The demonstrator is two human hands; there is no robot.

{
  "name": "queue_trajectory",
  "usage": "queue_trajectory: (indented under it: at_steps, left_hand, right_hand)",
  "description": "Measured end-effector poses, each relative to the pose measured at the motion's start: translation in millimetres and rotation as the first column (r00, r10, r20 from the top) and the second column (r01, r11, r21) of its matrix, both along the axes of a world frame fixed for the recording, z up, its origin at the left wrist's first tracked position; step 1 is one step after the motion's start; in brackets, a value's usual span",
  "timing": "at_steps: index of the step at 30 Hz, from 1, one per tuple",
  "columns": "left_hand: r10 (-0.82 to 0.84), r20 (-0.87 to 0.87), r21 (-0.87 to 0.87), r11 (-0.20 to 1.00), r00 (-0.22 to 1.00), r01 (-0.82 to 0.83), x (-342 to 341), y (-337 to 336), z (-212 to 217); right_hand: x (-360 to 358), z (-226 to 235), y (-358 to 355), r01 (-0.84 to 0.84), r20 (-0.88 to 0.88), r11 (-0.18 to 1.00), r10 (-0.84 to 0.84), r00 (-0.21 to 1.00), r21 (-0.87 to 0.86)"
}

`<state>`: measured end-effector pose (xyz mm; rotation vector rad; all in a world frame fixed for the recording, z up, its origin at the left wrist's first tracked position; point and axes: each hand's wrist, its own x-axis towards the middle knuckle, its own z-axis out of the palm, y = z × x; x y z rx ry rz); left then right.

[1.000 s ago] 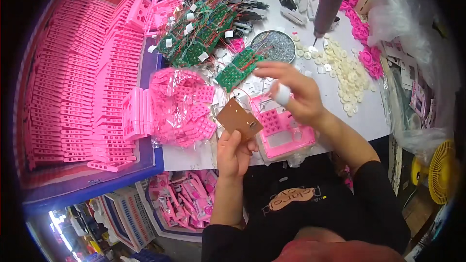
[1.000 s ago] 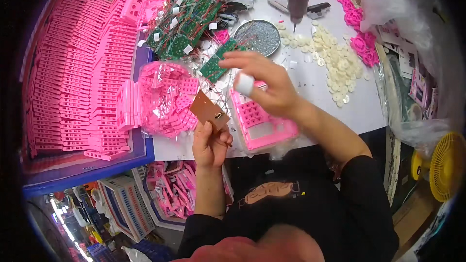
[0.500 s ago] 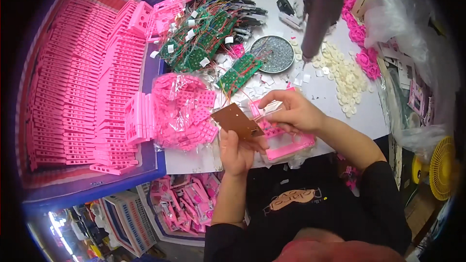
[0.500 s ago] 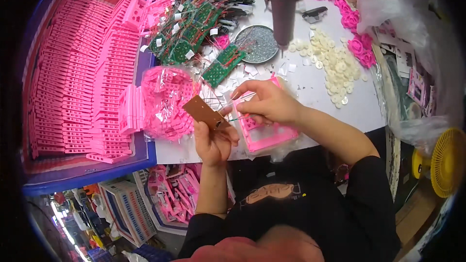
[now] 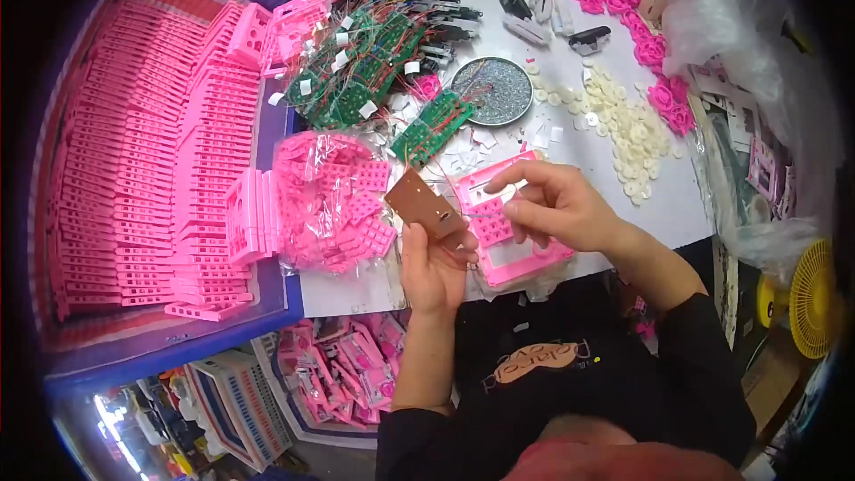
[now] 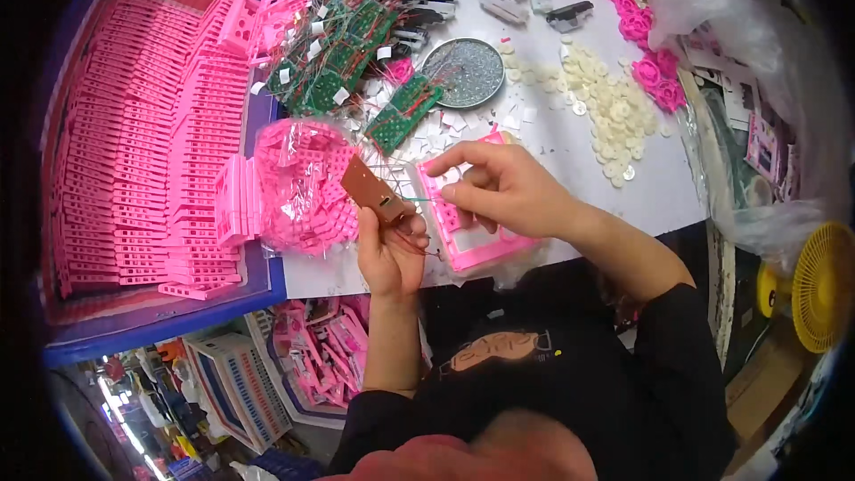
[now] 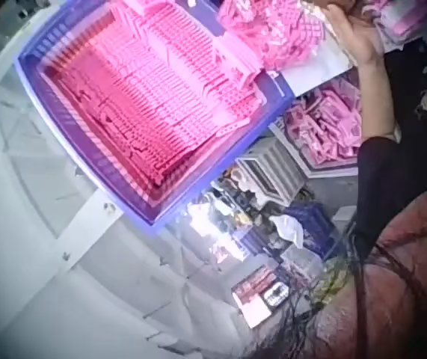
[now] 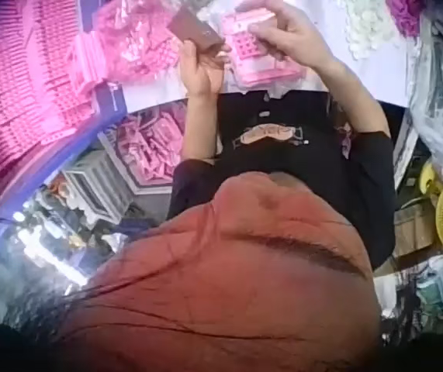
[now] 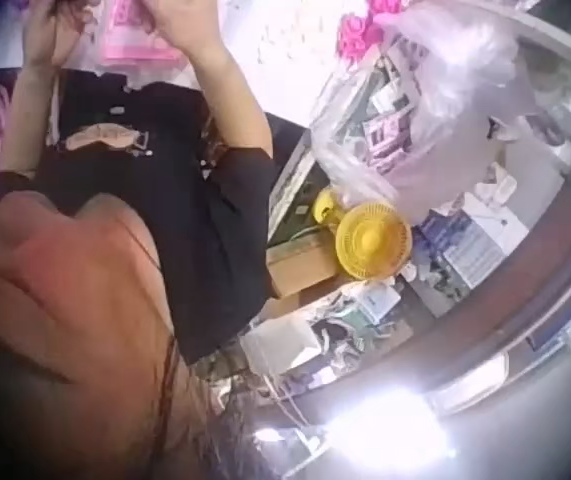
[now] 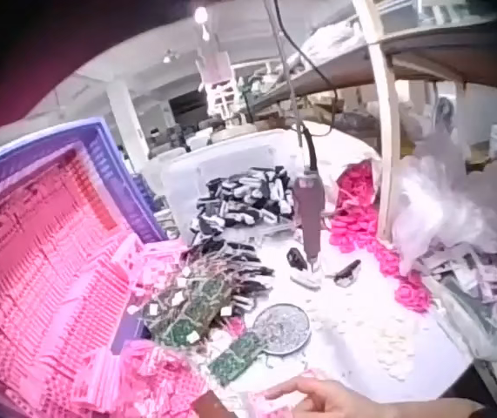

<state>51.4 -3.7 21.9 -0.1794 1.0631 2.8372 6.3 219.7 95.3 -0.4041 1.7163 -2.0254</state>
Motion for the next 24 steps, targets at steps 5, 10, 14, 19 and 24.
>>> queue_trajectory:
  at_steps: [5, 10, 14, 19, 24]
  left_hand:
    - [0.047, 0.029, -0.052, 0.998, 0.998, -0.045, 0, 9, 10]
    - [0.002, 0.055, -0.033, 0.999, 0.998, 0.000, 0, -1, 0]
    - [0.008, 0.030, 0.039, 0.999, 1.000, -0.009, 2, -2, 2]
    - [-0.024, 0.045, 0.073, 0.997, 0.999, 0.021, 2, 2, 9]
    - [-0.307, 0.010, 0.299, 0.909, 0.952, 0.290, 6, -1, 7]
  right_hand:
    - [0, -7, -4, 0.396, -0.579, 0.902, -0.232, 0.782, 0.174]
    - [1, -13, 4, 0.437, -0.966, 0.899, -0.092, 0.241, 0.023]
    - [5, -15, 7, 0.156, -0.891, 0.976, 0.070, 0.448, 0.155]
    - [0, -12, 11, -0.170, -0.461, 0.913, 0.340, 0.820, 0.371]
    - [-24, -34, 7, 0.021, -0.448, 0.940, 0.142, 0.883, 0.339]
